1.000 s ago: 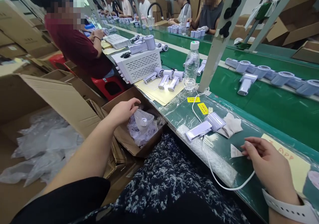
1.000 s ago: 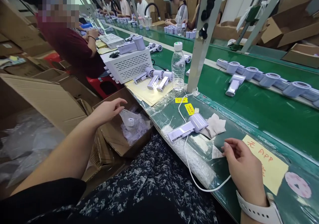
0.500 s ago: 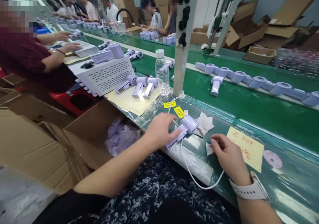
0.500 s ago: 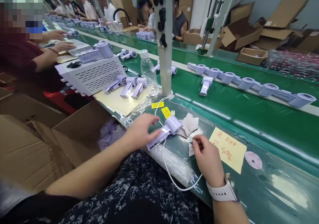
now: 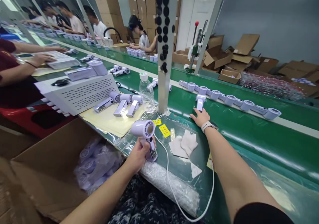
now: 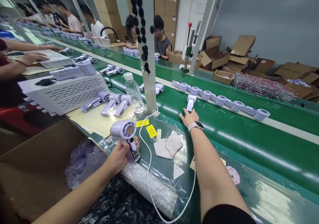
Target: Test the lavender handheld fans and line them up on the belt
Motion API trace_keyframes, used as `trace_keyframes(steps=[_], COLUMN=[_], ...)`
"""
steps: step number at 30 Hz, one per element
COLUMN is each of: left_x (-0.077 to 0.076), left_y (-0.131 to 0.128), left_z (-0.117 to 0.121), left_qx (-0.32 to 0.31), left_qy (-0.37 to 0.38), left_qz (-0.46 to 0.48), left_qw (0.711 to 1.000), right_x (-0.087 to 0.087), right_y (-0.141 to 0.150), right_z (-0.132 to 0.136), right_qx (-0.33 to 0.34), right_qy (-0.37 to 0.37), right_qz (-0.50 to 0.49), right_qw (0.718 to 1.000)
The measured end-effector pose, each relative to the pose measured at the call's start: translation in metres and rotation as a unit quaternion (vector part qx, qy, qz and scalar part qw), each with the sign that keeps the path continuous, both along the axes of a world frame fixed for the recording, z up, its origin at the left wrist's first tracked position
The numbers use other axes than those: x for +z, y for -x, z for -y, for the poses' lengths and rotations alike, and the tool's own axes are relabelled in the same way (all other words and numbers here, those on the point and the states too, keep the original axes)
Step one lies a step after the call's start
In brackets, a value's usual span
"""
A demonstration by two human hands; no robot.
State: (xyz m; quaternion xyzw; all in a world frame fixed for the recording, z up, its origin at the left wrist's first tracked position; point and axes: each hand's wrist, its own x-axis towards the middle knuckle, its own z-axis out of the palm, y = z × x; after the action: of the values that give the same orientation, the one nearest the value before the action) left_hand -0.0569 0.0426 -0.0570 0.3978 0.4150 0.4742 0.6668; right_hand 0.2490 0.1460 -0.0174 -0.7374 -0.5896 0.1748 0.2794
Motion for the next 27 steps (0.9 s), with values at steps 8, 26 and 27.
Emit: trace_keyframes(steps=[8, 26, 27], left_x=[0.017, 0.058, 0.062], left_y=[-0.006, -0.053, -0.055], left_z=[-0.004, 0.007, 0.009], left_qx=[0.017, -0.071, -0.079], left_qy=[0.084, 0.010, 0.007], left_qz=[0.139, 0.204, 0.202], left_qw=[0.987, 0.976, 0.976], right_x=[0.011, 0.016, 0.019], right_y=[0.010, 0.038, 0.048], right_z=[0.024, 0.196, 0.202], right_qx=[0.021, 0.073, 0.104], right_qy=[-0.037, 0.166, 0.172], right_qz=[-0.059, 0.018, -0.035], right_qw=[0.997, 0.983, 0.979])
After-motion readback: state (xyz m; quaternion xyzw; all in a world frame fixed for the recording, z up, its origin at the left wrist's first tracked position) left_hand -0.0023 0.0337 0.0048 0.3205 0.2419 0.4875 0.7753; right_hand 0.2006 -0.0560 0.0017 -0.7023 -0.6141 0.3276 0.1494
